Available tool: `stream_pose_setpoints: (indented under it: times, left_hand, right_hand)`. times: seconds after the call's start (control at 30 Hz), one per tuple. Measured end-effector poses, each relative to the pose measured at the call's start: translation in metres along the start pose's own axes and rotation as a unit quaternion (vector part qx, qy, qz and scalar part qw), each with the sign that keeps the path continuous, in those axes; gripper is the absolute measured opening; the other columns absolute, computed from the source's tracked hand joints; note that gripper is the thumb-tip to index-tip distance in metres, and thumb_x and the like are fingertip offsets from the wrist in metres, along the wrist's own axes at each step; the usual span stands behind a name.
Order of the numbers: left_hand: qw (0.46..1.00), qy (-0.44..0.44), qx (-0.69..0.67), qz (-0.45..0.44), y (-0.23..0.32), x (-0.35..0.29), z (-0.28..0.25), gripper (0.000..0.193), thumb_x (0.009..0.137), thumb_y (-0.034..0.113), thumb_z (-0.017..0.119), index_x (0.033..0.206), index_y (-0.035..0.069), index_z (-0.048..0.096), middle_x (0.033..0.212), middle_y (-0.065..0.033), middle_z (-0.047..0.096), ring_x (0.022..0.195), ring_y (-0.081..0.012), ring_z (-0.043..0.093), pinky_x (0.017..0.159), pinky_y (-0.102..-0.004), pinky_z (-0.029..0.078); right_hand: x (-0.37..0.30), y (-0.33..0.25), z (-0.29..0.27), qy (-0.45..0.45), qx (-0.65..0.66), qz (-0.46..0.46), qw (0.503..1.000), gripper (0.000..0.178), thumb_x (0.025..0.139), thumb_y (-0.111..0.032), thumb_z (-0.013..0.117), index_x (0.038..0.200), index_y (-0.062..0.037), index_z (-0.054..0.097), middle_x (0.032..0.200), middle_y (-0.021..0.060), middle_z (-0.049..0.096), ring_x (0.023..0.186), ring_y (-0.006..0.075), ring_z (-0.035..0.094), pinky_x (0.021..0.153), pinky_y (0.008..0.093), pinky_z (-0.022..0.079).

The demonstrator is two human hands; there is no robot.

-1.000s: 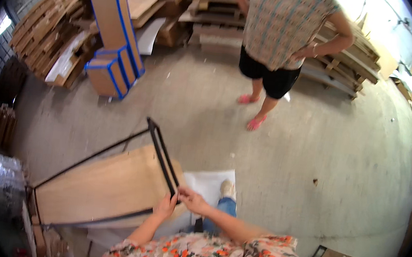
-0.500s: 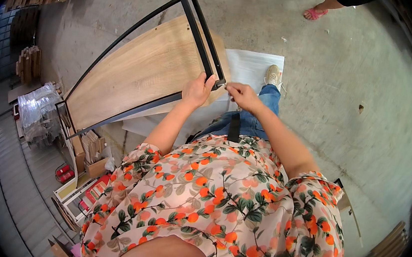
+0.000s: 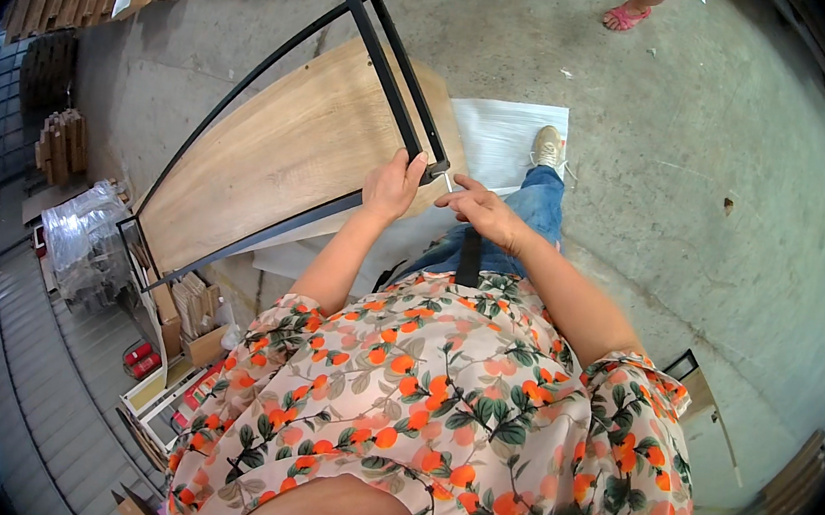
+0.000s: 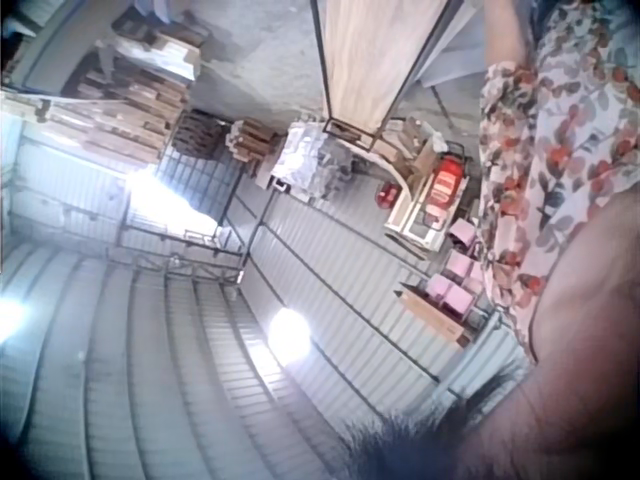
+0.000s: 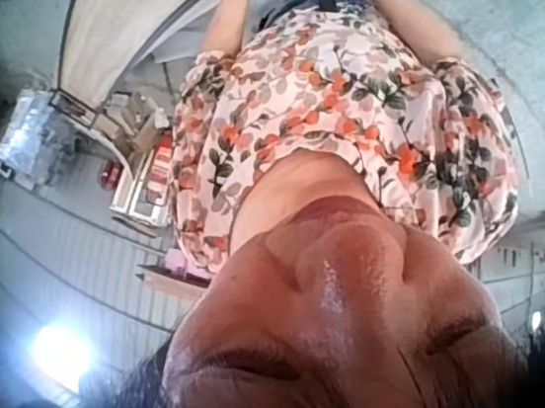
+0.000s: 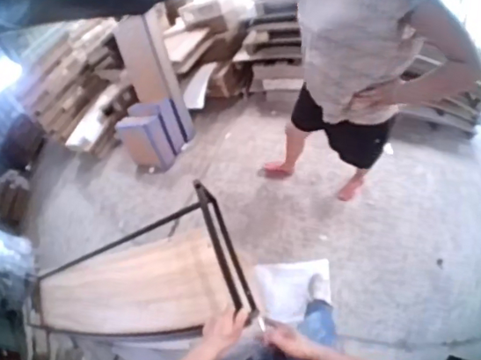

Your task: The person assembles a metal frame onto a wooden shelf by positioning the frame around the shelf and inserting small screws into pre-drilled holes by hand.

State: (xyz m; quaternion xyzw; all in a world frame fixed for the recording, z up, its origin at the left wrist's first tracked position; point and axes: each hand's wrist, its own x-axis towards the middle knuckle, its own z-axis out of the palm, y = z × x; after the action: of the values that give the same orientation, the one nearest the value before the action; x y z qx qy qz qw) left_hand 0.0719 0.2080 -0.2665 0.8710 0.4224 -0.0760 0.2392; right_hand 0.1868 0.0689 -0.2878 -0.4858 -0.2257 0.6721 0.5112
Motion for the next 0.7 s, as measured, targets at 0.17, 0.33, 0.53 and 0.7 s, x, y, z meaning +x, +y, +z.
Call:
stream_pose_setpoints:
  times: [0.17, 0.33, 0.53, 0.7]
  left_hand:
    - [1.0, 0.006, -0.008, 0.022, 0.003, 0.002, -0.001, 0.04, 0.081, 0.043, 0.036, 0.076, 0.004, 0.045, 0.061, -0.0222, 0.054, 0.062, -0.0396, 0.052, 0.056, -0.0462, 0.04]
    - [0.999, 0.01, -0.021, 0.022, -0.001, 0.002, 0.003, 0.039, 0.081, 0.042, 0.035, 0.076, 0.004, 0.045, 0.062, -0.0215, 0.054, 0.062, -0.0396, 0.052, 0.056, -0.0462, 0.04]
    - [1.0, 0.001, -0.009, 0.015, 0.0, -0.001, 0.001, 0.039, 0.082, 0.042, 0.035, 0.076, 0.004, 0.044, 0.062, -0.0207, 0.054, 0.061, -0.0397, 0.052, 0.055, -0.0467, 0.04]
    - [0.999, 0.016, -0.006, 0.028, 0.001, 0.001, 0.003, 0.039, 0.082, 0.042, 0.035, 0.076, 0.004, 0.044, 0.06, -0.0207, 0.054, 0.06, -0.0397, 0.052, 0.054, -0.0468, 0.04]
  right_hand:
    - [0.037, 0.006, -0.014, 0.114, -0.105, -0.025, 0.988, 0.034, 0.078, -0.023, 0.039, 0.1, -0.002, 0.054, 0.12, 0.0113, 0.036, 0.099, 0.0215, 0.044, 0.081, 0.0293, 0.036]
    - [0.039, -0.029, -0.004, 0.023, 0.011, -0.027, 0.999, 0.038, 0.079, -0.026, 0.04, 0.11, -0.0055, 0.048, 0.124, 0.0088, 0.032, 0.106, 0.0203, 0.039, 0.085, 0.0306, 0.033]
    - [-0.002, -0.002, -0.002, -0.02, 0.052, 0.025, 0.998, 0.044, 0.079, -0.036, 0.039, 0.109, -0.0071, 0.049, 0.13, 0.007, 0.024, 0.111, 0.0186, 0.034, 0.089, 0.029, 0.029]
    - [0.011, 0.009, -0.012, 0.062, 0.079, 0.056, 0.993, 0.044, 0.08, -0.033, 0.037, 0.11, -0.0017, 0.046, 0.115, 0.014, 0.041, 0.1, 0.0202, 0.044, 0.081, 0.0295, 0.038]
